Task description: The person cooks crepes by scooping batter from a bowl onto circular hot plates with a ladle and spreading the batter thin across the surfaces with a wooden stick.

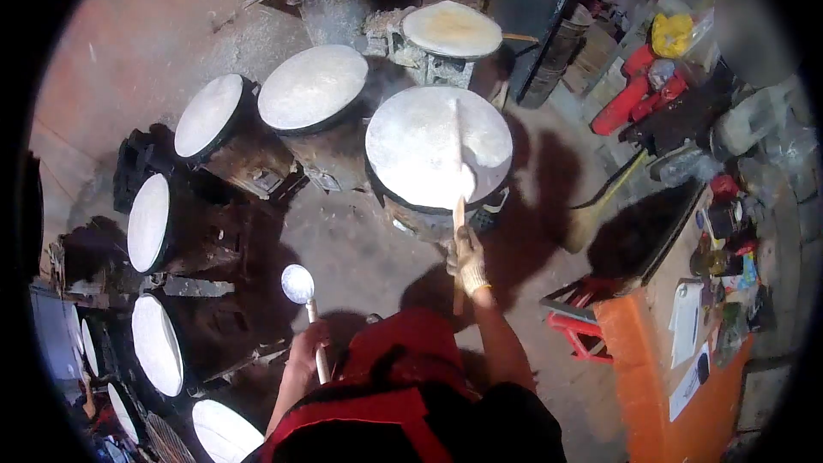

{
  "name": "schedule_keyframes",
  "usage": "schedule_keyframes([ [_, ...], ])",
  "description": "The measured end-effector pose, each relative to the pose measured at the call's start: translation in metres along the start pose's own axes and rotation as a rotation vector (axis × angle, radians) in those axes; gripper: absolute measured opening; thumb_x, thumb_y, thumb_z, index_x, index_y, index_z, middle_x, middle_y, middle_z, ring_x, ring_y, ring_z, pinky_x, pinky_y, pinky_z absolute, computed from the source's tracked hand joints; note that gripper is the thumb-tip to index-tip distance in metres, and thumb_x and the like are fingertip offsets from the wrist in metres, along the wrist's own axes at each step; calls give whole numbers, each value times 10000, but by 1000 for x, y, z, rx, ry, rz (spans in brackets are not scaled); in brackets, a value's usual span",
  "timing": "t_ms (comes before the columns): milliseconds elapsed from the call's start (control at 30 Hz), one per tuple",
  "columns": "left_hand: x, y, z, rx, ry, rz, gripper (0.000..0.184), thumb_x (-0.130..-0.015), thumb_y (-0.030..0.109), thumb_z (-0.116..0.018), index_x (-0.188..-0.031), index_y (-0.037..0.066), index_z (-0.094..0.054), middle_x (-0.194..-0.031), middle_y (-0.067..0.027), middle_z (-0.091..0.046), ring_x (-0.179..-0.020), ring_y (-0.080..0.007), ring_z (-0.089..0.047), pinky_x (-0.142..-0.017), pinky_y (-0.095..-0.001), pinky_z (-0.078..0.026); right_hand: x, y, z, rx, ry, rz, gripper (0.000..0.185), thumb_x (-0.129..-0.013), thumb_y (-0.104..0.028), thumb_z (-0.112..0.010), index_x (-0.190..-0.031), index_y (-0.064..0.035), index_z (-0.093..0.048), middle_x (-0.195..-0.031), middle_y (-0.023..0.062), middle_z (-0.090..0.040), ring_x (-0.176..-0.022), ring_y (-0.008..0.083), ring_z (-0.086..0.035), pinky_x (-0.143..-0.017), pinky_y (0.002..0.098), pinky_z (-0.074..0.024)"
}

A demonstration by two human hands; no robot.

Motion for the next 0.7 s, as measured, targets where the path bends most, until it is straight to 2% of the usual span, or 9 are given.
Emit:
schedule_keyframes([
  [133,-4,-12,-41,31,9,52,101,-909,61,-410,-832,25,-465,-661,1,-407,-521,-90,-396,-462,-226,-376,-36,32,-14,113,71,46,397,-867,-469,-564,-1138,-180,-548,-681,-10,-537,-438,98,-456,-348,212,-344],
  [233,2,-15,-78,103,-15,129,151,-911,109,-433,-770,60,-453,-621,8,-395,-517,-91,-417,-447,-218,-376,-14,35,-32,489,-110,-108,237,-903,-322,-557,-1062,-152,-511,-693,2,-517,-497,84,-450,-412,207,-354],
  [333,2,-17,-99,-42,-114,77,149,-905,116,-452,-767,62,-447,-624,9,-396,-531,-97,-426,-457,-218,-375,-15,17,47,176,-157,-144,352,-874,-446,-570,-1058,-146,-579,-651,-33,-510,-497,66,-456,-409,209,-382],
  [367,-3,-21,-100,-35,-192,83,122,-899,98,-460,-787,50,-458,-638,4,-405,-534,-101,-422,-472,-223,-377,-16,-5,65,262,-93,-38,323,-886,-427,-558,-1019,-133,-578,-642,-33,-506,-492,66,-451,-400,206,-364],
  [433,-5,-29,-108,-38,-47,28,98,-895,86,-464,-809,42,-468,-635,7,-402,-523,-101,-412,-476,-229,-377,-14,-44,86,352,-105,109,277,-915,-385,-526,-933,-112,-561,-637,-26,-516,-475,85,-448,-407,209,-341],
  [533,-11,-39,-126,-61,7,7,67,-894,78,-476,-857,23,-480,-641,8,-403,-520,-97,-400,-479,-246,-376,-35,-33,80,-197,-196,-166,291,-901,-396,-539,-954,-111,-550,-649,-9,-510,-440,112,-429,-388,245,-338],
  [567,-18,-48,-127,12,-39,26,67,-894,78,-480,-861,20,-479,-647,7,-406,-524,-97,-401,-480,-249,-375,-21,-40,56,6,-178,-86,281,-886,-371,-570,-1000,-115,-545,-670,2,-509,-444,117,-421,-381,249,-331],
  [667,-25,-63,-137,113,-149,48,82,-895,83,-493,-869,9,-473,-657,0,-411,-526,-96,-402,-479,-251,-376,-9,-35,58,312,-337,-331,240,-899,-318,-566,-1058,-140,-545,-682,-8,-513,-498,109,-470,-425,222,-380],
  [700,-25,-68,-141,130,-182,51,89,-895,86,-498,-871,5,-470,-658,-3,-413,-525,-96,-402,-479,-250,-377,-15,-40,82,387,-252,-197,227,-903,-308,-559,-1051,-137,-547,-681,-12,-519,-515,103,-489,-431,219,-391],
])
Point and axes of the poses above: each hand's wrist, its own x-axis away from the middle knuckle, its own z-axis out of the back of the hand, y = z × x, the point moved 5 cm from there along -x, towards the middle knuckle
